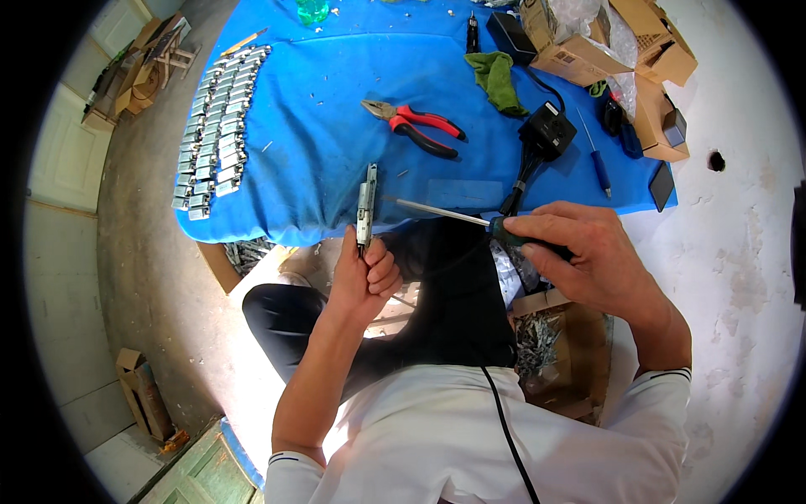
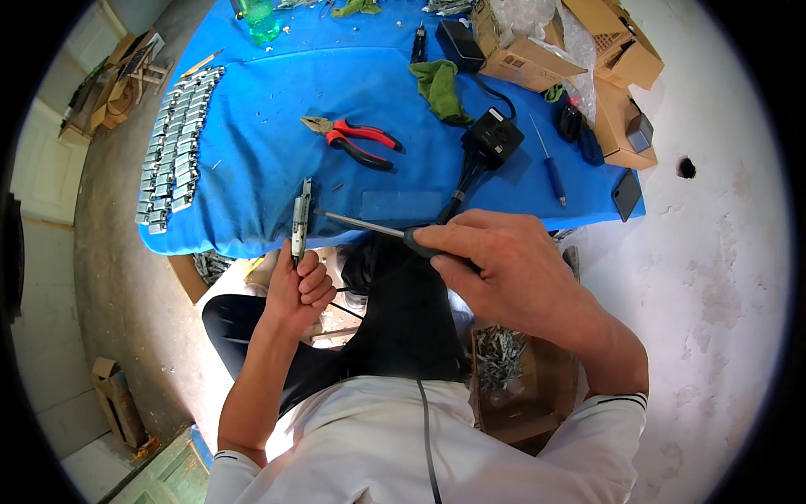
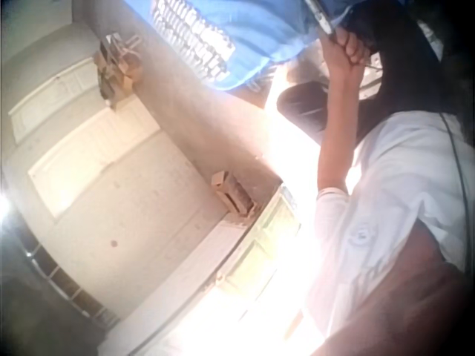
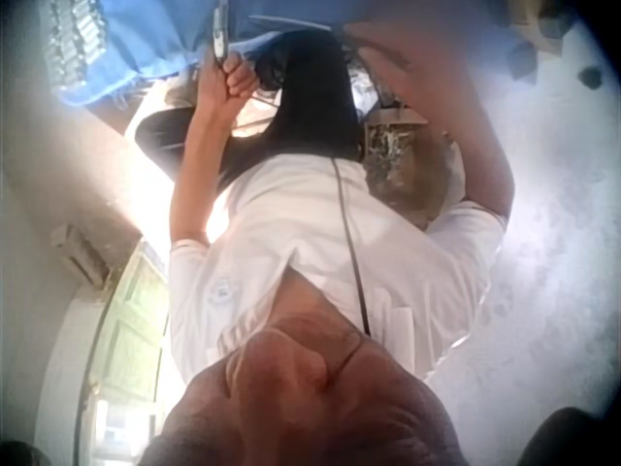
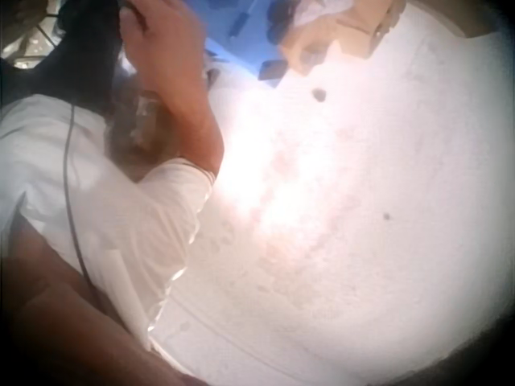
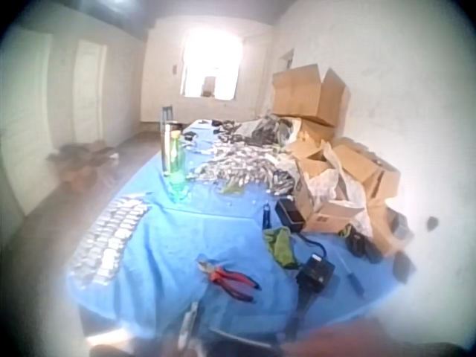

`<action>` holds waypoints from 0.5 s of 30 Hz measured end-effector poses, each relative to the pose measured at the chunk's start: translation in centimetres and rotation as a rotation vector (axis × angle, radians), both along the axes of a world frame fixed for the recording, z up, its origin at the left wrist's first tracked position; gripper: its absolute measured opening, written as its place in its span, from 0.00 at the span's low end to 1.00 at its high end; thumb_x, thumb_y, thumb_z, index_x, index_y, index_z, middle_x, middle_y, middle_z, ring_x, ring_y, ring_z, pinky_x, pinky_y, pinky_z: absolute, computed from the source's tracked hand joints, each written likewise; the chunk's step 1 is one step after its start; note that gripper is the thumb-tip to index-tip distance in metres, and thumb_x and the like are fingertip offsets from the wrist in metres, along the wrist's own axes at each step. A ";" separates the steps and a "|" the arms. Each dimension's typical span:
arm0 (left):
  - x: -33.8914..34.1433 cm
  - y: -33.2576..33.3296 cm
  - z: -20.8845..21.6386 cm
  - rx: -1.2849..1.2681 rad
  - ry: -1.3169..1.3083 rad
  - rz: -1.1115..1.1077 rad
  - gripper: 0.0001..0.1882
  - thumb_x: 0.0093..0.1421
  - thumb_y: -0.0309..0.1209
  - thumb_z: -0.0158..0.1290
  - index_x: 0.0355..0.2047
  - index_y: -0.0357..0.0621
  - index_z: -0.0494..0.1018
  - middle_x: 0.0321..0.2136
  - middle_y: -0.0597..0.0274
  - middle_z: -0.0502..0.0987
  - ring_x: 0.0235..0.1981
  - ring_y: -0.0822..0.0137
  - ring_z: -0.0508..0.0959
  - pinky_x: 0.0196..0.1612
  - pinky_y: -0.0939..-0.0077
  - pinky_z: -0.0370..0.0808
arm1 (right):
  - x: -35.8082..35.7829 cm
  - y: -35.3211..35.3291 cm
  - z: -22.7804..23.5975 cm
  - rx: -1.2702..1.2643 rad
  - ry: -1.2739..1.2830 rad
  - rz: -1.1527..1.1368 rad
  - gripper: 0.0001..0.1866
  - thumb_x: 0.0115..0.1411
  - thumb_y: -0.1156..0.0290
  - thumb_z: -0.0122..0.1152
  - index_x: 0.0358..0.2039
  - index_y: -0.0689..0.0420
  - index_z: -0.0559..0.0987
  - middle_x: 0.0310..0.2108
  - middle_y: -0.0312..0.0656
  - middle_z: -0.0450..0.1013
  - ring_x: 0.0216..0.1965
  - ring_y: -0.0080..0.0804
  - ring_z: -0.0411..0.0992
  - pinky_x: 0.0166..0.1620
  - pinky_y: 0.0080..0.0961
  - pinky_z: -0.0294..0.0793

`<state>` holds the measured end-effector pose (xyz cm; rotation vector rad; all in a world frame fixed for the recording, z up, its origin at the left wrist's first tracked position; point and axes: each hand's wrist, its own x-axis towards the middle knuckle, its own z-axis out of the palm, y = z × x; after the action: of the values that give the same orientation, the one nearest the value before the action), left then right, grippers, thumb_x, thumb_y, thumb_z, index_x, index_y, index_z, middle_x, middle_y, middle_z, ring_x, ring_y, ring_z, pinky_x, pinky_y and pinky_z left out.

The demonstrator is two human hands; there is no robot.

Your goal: The person uses a screwdriver to tighten screws on small metal lock bodies held in their left hand. They place the finished locks in a row on a blue cloth-covered table and pick up new lock bodies to continue the process.

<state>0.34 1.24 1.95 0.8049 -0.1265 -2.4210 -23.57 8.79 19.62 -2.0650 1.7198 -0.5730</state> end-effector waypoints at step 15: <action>-0.1 0.0 0.0 0.024 -0.030 0.010 0.30 0.68 0.56 0.27 0.14 0.53 0.54 0.08 0.72 0.51 0.09 0.75 0.48 0.14 0.79 0.48 | 0.5 -0.3 -0.3 0.074 -0.031 0.010 0.15 0.53 0.80 0.61 0.42 0.61 0.80 0.32 0.44 0.77 0.30 0.32 0.76 0.32 0.22 0.74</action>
<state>0.20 1.21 1.92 0.8508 -0.1053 -2.4063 -23.08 8.51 19.36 -2.0020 1.6871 -0.5279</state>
